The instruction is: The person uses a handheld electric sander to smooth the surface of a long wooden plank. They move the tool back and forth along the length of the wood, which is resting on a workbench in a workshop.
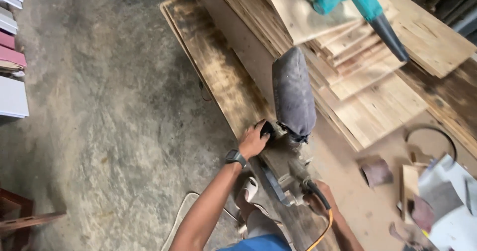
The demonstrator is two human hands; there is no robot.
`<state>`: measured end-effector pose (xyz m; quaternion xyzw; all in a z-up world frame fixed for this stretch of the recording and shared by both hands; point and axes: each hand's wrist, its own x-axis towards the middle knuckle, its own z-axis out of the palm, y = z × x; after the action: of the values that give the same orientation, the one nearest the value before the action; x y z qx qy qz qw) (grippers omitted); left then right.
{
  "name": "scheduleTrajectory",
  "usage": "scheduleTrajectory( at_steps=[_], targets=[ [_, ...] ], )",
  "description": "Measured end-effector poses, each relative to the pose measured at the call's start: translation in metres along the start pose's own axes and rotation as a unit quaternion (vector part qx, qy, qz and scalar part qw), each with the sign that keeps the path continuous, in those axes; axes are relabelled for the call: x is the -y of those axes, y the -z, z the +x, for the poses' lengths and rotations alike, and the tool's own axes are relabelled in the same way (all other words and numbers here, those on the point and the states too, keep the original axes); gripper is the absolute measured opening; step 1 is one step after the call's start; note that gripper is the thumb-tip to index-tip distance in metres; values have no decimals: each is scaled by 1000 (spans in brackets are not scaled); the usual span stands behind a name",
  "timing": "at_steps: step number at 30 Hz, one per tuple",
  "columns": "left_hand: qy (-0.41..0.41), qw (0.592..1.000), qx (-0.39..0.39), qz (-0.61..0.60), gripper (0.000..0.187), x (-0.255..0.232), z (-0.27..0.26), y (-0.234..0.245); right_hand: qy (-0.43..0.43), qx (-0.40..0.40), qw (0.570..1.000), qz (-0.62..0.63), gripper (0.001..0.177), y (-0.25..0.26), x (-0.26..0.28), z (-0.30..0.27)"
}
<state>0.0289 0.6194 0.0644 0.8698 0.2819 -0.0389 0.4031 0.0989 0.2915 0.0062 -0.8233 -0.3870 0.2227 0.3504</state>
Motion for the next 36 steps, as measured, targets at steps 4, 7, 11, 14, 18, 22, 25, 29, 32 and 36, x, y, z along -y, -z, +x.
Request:
scheduleTrajectory(
  at_steps=[4,7,11,14,18,22,25,29,32,36],
  targets=[
    [20,993,-71,90,66,23,62,32,-89,66,994,2,19,-28,9,73],
    [19,991,-67,116,68,40,93,58,-15,32,998,-46,24,-48,19,111],
    [12,989,-99,109,55,64,138,87,55,28,998,4,16,-50,55,167],
    [-17,982,-128,139,49,89,177,101,-63,53,996,26,19,-63,85,210],
    [2,981,-108,159,44,106,234,128,-178,61,981,54,23,-69,118,267],
    [0,984,-73,162,40,116,289,172,-207,55,974,70,25,-83,139,312],
    [-3,988,-67,142,33,138,338,198,-241,52,968,39,27,-97,158,346],
    [-4,983,-45,180,37,154,399,256,-272,31,961,47,26,-127,181,415],
    [42,982,-2,185,50,145,435,318,-294,19,954,54,26,-139,212,479],
    [97,982,18,160,52,122,470,400,-264,40,960,79,25,-134,244,565]
  ],
)
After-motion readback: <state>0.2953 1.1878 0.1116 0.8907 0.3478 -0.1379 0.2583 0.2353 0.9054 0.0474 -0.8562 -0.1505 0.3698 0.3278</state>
